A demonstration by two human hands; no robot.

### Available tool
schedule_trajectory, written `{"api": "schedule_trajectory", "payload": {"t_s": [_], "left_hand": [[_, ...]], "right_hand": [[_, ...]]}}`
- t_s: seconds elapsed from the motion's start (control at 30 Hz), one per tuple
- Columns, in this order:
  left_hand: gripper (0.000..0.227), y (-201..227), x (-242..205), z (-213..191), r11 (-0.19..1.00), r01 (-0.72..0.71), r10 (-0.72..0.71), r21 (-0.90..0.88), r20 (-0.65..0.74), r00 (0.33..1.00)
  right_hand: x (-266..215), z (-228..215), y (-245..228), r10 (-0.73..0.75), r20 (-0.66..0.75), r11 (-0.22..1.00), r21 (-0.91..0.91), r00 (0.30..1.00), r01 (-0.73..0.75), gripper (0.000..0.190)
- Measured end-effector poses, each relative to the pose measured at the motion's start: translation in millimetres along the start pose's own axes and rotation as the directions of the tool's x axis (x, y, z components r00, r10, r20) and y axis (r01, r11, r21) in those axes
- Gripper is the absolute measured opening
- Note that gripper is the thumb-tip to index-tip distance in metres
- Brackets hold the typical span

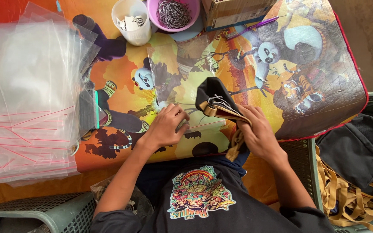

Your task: The person places a small black pouch into a clear plastic bag on a table. They use a purple tool to smooth the bag and then seal it. Finally, they place a small white sticker on the sealed bag.

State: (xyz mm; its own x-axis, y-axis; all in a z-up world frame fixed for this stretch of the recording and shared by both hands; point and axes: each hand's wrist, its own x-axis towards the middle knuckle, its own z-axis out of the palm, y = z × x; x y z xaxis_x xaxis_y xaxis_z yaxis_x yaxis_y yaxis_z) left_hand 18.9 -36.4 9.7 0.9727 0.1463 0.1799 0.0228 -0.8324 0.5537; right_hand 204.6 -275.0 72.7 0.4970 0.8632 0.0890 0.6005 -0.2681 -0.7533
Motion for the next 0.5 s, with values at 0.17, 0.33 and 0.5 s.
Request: {"api": "schedule_trajectory", "payload": {"t_s": [0.17, 0.33, 0.5], "left_hand": [[0.022, -3, -8, 2, 0.995, -0.087, 0.086, 0.039, 0.019, 0.996], [0.008, -11, -12, 19, 0.970, -0.155, 0.149, 0.189, 0.048, 0.988], [0.014, -18, -12, 32, 0.951, -0.239, 0.255, 0.194, -0.057, 0.965]], "right_hand": [[-14, -13, 4, 0.011, 0.040, 0.998, 0.067, 0.999, -0.014, 0.046], [-19, -20, -8, -0.013, 0.085, 0.997, 0.082, 0.996, 0.006, 0.044], [-25, -18, -26, -0.030, 0.216, 0.991, 0.132, 0.976, 0.001, 0.047]]}}
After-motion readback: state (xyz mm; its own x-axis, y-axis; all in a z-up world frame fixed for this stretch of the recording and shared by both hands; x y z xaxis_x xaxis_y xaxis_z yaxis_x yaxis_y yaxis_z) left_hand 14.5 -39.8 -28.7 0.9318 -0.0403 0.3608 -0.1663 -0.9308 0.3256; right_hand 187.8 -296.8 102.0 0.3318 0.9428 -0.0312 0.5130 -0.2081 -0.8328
